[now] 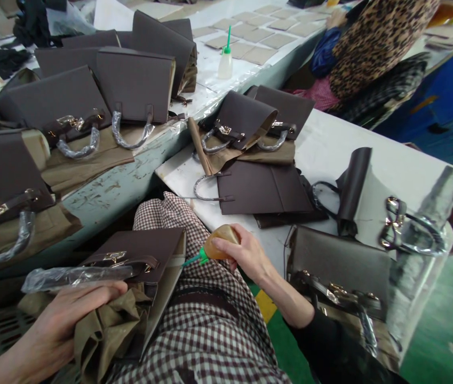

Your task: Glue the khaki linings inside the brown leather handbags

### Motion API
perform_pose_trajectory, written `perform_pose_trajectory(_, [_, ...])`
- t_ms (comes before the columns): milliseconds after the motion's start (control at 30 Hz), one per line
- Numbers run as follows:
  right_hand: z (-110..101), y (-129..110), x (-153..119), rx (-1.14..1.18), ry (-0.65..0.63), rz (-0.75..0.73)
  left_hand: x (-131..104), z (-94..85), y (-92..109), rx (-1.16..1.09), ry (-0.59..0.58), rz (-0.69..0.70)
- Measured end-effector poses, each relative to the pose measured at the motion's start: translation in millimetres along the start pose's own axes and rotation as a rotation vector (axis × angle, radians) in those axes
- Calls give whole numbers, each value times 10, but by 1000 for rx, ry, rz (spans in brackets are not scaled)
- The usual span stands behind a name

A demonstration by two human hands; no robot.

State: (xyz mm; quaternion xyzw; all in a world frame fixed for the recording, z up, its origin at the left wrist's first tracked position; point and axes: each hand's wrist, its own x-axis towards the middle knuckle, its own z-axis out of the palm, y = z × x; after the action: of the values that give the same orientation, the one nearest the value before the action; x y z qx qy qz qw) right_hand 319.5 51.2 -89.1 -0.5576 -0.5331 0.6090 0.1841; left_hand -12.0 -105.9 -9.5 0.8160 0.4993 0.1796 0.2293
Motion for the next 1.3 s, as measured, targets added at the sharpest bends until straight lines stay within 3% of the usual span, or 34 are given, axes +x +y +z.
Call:
perform_pose_trajectory(133, [26,46,20,9,-20,0,20,-2,9,-10,-29,-6])
perform_pose_trajectory(400, [105,74,31,65,-139,39,95,-65,37,13,22,30])
perform_pose_trajectory(867, [235,-130,-521,414,-344,96,49,-34,-14,33,47,11])
perform_pose_trajectory(1067, [232,-90,-600,439,-329,102,88,-57,-14,28,74,28])
perform_pose_trajectory(1300, [73,10,-354,126,-143,22,42,-64,-50,-16,85,18])
